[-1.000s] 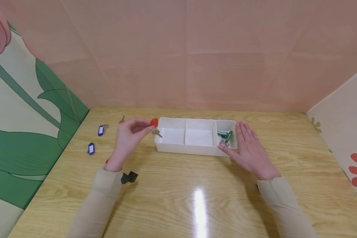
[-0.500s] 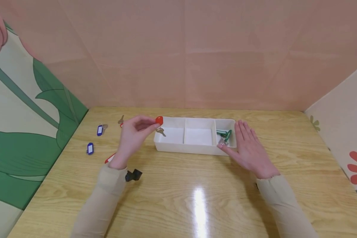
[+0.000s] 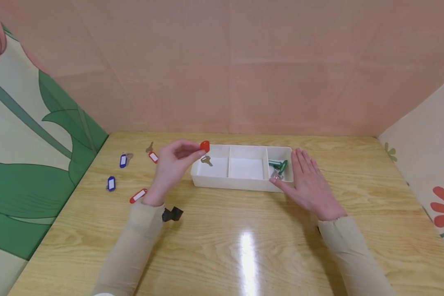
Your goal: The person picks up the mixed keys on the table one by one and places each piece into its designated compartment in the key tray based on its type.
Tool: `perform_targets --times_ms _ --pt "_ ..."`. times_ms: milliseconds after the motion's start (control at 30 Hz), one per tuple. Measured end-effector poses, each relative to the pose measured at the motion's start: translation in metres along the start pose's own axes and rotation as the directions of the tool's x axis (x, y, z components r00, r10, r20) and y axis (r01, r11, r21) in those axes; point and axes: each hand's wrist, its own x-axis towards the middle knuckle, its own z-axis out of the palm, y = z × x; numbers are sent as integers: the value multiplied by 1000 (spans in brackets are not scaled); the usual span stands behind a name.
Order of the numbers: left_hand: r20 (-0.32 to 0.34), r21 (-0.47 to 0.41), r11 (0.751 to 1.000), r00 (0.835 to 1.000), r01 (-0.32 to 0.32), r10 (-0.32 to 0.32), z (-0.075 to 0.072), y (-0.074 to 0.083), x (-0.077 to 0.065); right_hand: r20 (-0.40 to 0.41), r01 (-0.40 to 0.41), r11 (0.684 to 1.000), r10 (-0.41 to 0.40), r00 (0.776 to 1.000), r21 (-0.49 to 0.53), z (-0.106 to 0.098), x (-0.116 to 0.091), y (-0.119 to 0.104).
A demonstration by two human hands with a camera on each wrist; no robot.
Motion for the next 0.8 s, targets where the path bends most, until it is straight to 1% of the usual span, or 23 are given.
perform_targets --times_ms 133,267,433,633,800 --pt "7 -23 999 1000 -22 22 6 1 4 -4 -1 1000 1 1000 -9 -1 0 1" --pt "21 -38 999 999 -30 31 13 2 7 -1 -5 1000 5 1000 -11 -3 0 1" --pt "48 -39 999 999 -11 13 21 1 11 -4 -2 1000 2 1000 -1 -3 -2 1" --pt "57 -20 1000 998 14 -13 30 -1 13 -10 3 1000 -3 1000 2 -2 -2 -1" --pt "73 -18 1000 997 19 -17 40 -1 17 1 -4 1000 4 1000 -1 -2 -1 -2"
